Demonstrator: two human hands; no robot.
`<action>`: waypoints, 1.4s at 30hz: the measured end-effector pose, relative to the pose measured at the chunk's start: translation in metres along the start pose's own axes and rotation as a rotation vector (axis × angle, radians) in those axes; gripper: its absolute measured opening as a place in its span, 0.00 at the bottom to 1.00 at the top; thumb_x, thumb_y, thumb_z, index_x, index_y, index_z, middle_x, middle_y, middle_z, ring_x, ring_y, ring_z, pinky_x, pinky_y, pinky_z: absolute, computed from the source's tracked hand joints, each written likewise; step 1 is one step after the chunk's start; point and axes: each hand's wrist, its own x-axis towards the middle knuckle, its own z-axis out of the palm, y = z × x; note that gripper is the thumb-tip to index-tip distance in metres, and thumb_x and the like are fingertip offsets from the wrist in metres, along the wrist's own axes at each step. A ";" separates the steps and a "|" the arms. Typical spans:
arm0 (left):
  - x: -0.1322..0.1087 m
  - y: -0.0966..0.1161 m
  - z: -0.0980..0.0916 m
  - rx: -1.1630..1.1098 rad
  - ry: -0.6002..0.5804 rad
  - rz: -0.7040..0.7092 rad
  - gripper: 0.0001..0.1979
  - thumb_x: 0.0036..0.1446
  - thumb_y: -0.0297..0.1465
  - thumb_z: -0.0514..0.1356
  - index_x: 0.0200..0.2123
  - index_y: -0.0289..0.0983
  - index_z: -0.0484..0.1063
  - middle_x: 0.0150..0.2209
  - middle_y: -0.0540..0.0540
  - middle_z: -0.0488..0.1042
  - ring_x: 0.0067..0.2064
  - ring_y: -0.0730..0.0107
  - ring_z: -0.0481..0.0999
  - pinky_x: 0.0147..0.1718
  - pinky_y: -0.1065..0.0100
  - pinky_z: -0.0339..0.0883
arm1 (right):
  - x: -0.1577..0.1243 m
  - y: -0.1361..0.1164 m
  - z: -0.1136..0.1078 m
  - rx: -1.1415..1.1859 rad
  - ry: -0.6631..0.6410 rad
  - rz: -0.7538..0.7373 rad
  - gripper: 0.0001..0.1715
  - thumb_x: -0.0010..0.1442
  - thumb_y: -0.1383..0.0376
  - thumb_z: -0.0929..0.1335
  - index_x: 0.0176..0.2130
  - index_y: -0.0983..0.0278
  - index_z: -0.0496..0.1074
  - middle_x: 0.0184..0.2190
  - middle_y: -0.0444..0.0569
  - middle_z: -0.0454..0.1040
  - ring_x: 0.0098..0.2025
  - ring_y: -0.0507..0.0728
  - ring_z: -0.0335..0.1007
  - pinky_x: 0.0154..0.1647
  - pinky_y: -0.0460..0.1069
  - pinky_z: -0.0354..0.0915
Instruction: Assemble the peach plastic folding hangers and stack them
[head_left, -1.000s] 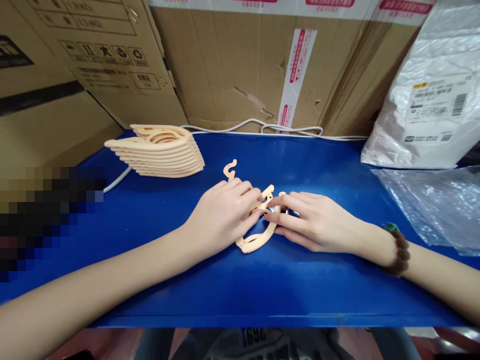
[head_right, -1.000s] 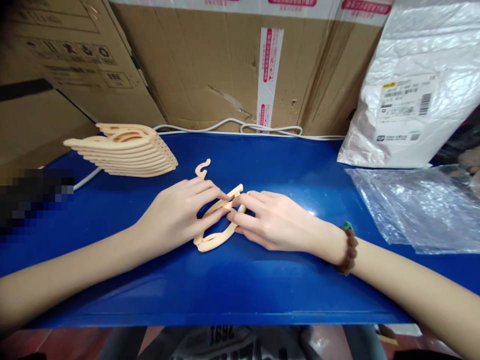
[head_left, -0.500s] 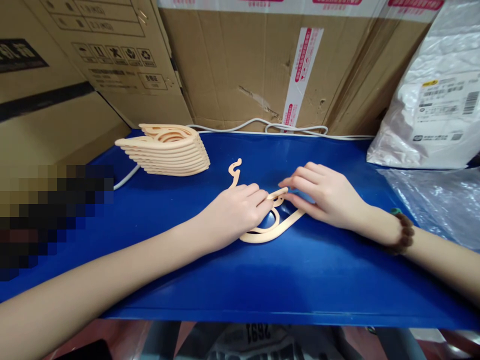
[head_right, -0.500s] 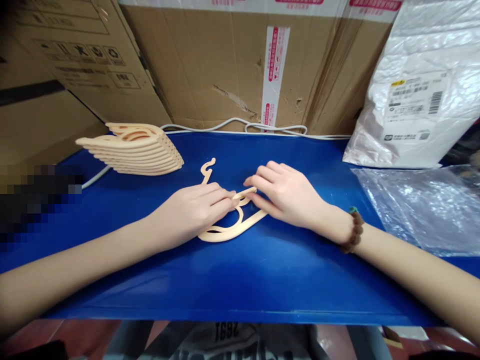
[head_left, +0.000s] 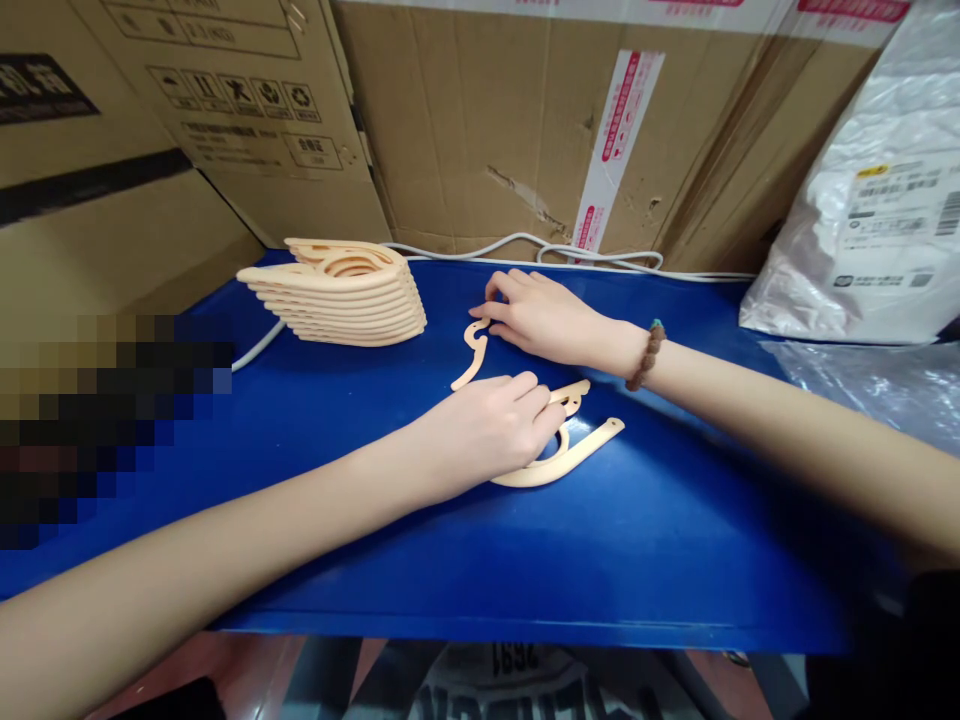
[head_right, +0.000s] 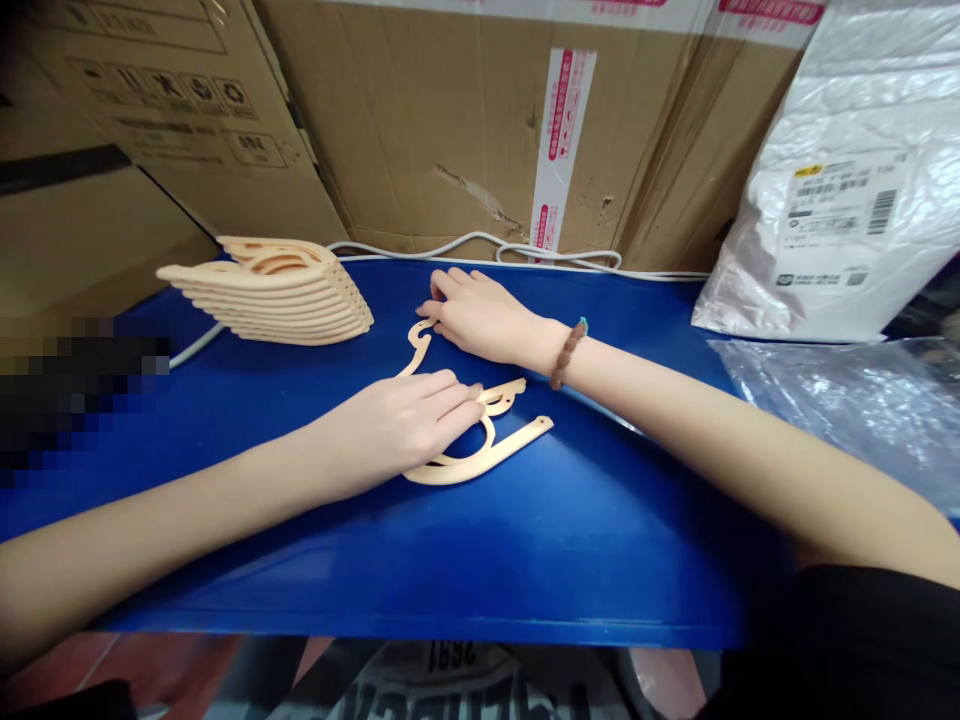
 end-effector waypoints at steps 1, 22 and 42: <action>0.000 -0.001 -0.001 -0.008 -0.007 -0.003 0.13 0.67 0.22 0.47 0.43 0.31 0.72 0.36 0.41 0.77 0.37 0.63 0.74 0.33 0.65 0.64 | 0.002 0.000 0.001 -0.044 -0.005 -0.024 0.18 0.69 0.66 0.59 0.51 0.66 0.72 0.49 0.57 0.69 0.46 0.60 0.65 0.43 0.54 0.60; -0.003 -0.038 0.016 -0.304 0.018 -0.331 0.12 0.66 0.26 0.53 0.42 0.35 0.77 0.43 0.43 0.79 0.42 0.63 0.78 0.38 0.65 0.70 | -0.105 0.028 -0.022 0.129 -0.001 0.262 0.19 0.67 0.58 0.62 0.50 0.65 0.73 0.44 0.56 0.74 0.42 0.60 0.71 0.41 0.53 0.63; -0.004 -0.005 0.005 -0.636 0.040 -0.428 0.15 0.63 0.40 0.58 0.48 0.38 0.71 0.63 0.41 0.64 0.68 0.52 0.54 0.63 0.47 0.53 | -0.133 0.020 -0.053 0.162 0.397 0.684 0.16 0.68 0.53 0.59 0.39 0.60 0.66 0.27 0.49 0.70 0.27 0.56 0.65 0.31 0.52 0.59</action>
